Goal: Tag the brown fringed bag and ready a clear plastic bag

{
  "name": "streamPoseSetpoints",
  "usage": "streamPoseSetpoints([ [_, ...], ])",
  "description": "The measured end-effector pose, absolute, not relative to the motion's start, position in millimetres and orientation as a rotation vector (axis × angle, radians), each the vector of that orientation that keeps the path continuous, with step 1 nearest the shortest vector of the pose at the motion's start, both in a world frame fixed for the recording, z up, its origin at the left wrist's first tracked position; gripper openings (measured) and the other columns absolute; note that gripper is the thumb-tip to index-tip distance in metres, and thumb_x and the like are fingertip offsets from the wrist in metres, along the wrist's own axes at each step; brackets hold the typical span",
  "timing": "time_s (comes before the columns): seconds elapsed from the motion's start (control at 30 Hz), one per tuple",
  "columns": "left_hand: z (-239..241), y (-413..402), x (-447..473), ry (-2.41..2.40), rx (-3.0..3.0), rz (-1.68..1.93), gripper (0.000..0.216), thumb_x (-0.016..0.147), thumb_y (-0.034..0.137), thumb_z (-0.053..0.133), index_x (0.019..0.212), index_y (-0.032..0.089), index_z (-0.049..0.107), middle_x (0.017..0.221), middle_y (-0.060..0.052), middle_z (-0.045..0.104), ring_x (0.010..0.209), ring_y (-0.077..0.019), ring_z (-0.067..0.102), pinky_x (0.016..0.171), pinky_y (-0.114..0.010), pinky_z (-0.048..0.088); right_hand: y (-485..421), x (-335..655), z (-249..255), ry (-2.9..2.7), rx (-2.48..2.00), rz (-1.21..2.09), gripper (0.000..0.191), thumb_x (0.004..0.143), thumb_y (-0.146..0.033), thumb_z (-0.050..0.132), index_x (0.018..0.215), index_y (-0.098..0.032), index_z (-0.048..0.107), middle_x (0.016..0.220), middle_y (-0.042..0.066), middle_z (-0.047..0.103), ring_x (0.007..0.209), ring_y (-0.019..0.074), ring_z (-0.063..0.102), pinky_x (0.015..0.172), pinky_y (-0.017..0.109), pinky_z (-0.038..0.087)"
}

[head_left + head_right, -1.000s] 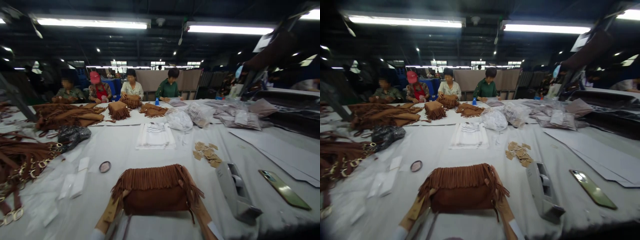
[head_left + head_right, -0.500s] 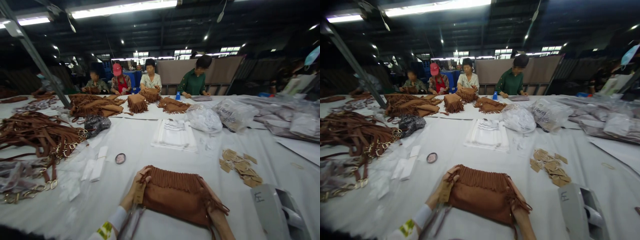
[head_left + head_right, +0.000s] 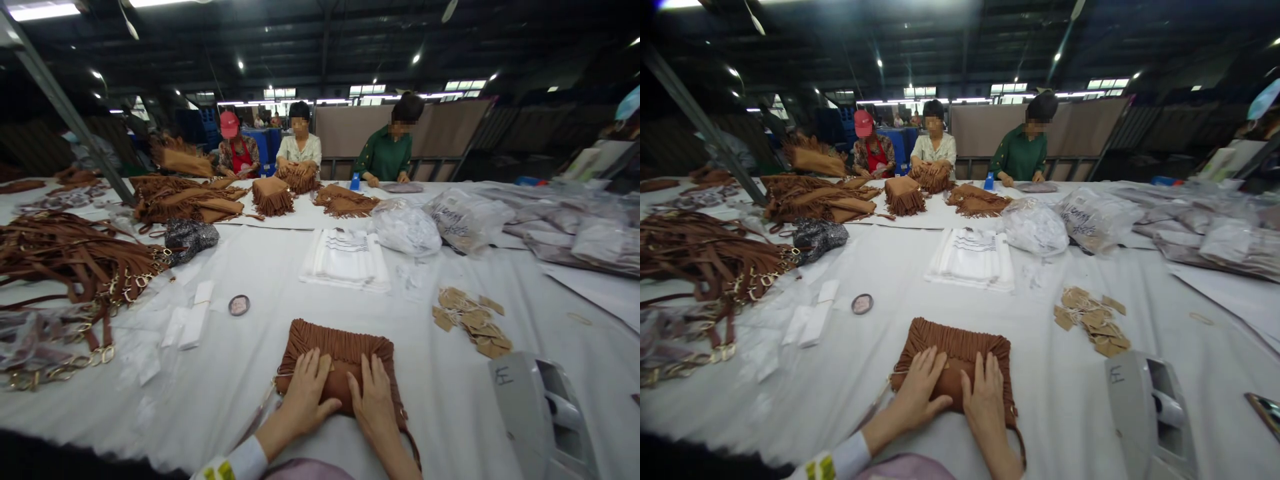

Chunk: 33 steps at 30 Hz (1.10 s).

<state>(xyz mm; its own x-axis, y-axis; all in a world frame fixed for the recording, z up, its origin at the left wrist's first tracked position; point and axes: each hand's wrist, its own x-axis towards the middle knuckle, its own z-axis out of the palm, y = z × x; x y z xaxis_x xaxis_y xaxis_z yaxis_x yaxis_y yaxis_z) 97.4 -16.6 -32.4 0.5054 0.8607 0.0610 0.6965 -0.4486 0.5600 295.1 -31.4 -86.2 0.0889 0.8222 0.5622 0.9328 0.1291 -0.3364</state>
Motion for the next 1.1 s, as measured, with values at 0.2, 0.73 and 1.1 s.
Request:
streamPoseSetpoints([
  [0.2,-24,-15,97,1.226,2.319,0.430,0.083,0.078,0.047,0.065,0.147,0.021,0.027,0.155,-0.020,0.023,0.143,-0.0377,0.018,0.113,-0.062,0.020,-48,287,-66,-1.959,-1.561,-0.128,0.051,0.095,-0.029,0.038,0.144,-0.016,0.033,0.146,0.019,0.039,0.135,0.0314,0.036,0.105,0.055,0.040],
  [0.73,-13,-65,-79,0.960,2.694,0.218,0.073,0.076,0.003,0.056,0.131,0.048,0.046,0.156,0.004,0.025,0.141,-0.0281,0.029,0.114,-0.052,0.025,-68,279,-56,-2.245,-1.451,-0.181,0.047,0.091,-0.026,0.049,0.137,-0.028,0.046,0.145,0.012,0.043,0.133,0.0287,0.041,0.107,0.056,0.032],
  [1.1,-29,-55,62,1.308,2.831,0.241,0.018,0.091,0.014,0.044,0.096,0.019,0.060,0.103,-0.009,0.059,0.094,-0.0236,0.054,0.086,-0.040,0.045,-64,287,-42,-2.160,-1.517,0.183,0.040,0.097,-0.034,0.034,0.132,-0.028,0.053,0.140,0.009,0.050,0.132,0.0246,0.043,0.107,0.055,0.034],
])
